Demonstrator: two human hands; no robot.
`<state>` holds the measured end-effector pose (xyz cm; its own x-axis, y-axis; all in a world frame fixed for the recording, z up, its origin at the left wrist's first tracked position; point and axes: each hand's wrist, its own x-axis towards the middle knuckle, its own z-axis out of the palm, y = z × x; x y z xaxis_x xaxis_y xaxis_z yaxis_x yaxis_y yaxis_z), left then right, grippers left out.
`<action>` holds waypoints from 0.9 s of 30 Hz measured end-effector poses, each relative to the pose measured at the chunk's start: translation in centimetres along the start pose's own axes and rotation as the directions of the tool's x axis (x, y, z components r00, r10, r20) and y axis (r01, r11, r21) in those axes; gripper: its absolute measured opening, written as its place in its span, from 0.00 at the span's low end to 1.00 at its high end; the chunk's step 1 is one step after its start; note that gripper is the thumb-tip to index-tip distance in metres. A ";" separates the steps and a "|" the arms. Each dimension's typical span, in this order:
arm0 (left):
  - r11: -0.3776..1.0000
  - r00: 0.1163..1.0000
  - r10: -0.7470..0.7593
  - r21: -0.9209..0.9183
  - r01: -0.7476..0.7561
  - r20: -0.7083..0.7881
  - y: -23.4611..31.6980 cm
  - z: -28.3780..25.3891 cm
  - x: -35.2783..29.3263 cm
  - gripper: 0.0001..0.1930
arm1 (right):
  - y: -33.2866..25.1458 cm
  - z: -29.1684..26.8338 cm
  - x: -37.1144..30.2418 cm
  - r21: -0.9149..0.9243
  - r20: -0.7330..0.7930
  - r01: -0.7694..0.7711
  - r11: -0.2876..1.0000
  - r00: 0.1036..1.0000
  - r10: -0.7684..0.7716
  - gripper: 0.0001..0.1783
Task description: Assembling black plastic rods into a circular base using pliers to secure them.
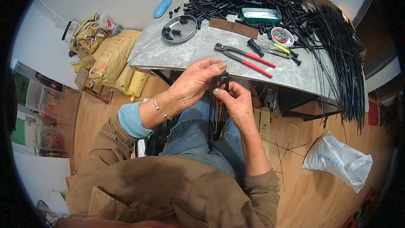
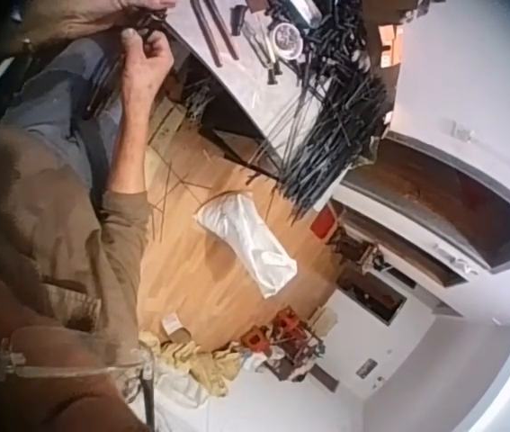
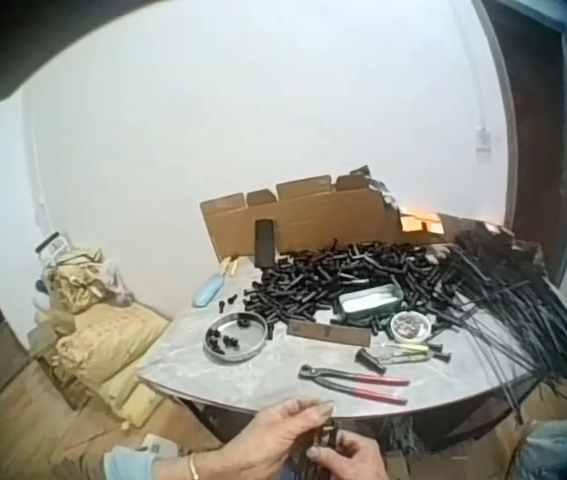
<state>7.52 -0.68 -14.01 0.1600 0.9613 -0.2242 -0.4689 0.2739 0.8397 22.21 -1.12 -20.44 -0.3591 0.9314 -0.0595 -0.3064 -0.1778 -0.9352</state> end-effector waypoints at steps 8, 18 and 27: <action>0.914 0.988 0.078 0.386 -0.125 0.135 1.2 -0.5 0.2 0.13 | 0.0 -0.3 -0.2 0.024 -0.039 0.011 1.000 0.999 -0.010 0.07; 0.931 0.951 0.111 0.305 -0.201 0.288 0.8 -0.7 -0.7 0.15 | -1.0 -2.3 -0.8 0.080 0.031 -0.014 0.997 0.999 0.011 0.10; 0.922 0.960 0.235 0.278 -0.270 0.152 -0.5 -0.7 -1.5 0.15 | -1.2 1.3 -2.0 -0.450 -0.180 0.254 0.856 0.913 -0.365 0.11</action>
<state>6.92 -2.20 -14.39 0.1752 0.9829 0.0576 -0.2343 -0.0152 0.9720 22.17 -3.23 -18.79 -0.0577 0.9728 0.2245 0.0435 0.2271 -0.9729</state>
